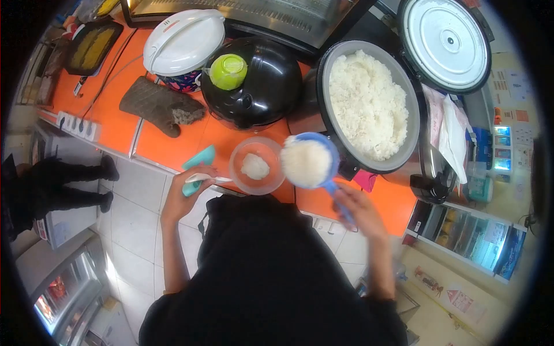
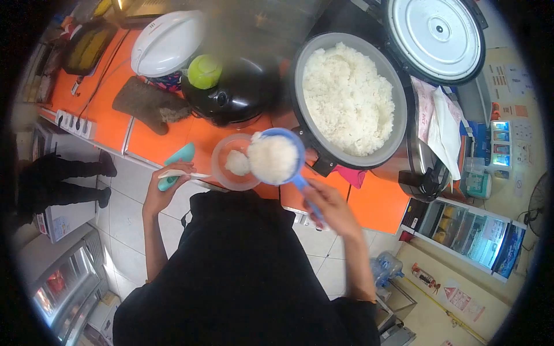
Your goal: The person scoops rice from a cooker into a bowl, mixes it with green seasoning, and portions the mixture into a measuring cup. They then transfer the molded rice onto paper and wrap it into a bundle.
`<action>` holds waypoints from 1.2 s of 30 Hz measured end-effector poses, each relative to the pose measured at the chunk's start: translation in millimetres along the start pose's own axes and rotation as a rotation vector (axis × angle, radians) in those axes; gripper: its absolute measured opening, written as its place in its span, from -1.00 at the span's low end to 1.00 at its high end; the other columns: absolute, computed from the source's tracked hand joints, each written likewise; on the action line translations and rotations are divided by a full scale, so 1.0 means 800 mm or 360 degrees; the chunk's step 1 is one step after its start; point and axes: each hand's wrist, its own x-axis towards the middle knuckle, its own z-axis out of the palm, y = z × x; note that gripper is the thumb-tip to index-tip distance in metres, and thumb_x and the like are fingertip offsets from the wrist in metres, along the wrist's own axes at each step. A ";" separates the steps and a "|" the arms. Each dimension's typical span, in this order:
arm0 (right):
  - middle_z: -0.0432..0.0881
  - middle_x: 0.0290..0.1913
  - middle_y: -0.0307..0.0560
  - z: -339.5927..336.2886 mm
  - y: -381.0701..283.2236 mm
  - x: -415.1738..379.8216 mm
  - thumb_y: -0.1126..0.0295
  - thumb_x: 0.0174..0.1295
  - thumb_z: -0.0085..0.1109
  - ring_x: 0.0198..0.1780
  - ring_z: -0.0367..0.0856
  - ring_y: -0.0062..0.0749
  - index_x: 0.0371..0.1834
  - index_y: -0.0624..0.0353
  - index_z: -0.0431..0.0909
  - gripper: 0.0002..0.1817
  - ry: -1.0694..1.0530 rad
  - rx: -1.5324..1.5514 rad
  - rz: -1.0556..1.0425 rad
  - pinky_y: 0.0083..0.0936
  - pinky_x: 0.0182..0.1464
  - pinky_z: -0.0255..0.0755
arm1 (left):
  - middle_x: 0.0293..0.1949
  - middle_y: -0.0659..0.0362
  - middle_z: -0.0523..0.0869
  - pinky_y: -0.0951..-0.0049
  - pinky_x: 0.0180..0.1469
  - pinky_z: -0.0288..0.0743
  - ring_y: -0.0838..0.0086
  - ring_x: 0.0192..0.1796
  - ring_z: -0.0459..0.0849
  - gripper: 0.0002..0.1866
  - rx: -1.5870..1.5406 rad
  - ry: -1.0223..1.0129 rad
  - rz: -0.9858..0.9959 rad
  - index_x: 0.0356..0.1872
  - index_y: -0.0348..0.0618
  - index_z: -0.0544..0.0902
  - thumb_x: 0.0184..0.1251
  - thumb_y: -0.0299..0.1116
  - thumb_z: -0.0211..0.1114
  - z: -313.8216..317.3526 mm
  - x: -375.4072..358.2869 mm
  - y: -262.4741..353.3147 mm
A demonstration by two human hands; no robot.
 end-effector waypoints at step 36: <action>0.46 0.02 0.21 -0.079 -0.003 0.043 0.49 0.28 0.05 0.02 0.46 -0.02 0.41 0.20 0.23 -0.41 0.1687 -0.1545 -0.0981 -0.24 0.05 0.36 | -0.02 0.13 0.65 0.22 0.28 0.35 0.21 0.16 0.56 -0.68 0.0215 -0.0665 0.0726 -0.17 -0.16 0.67 -0.02 -0.63 0.33 0.139 0.054 -0.026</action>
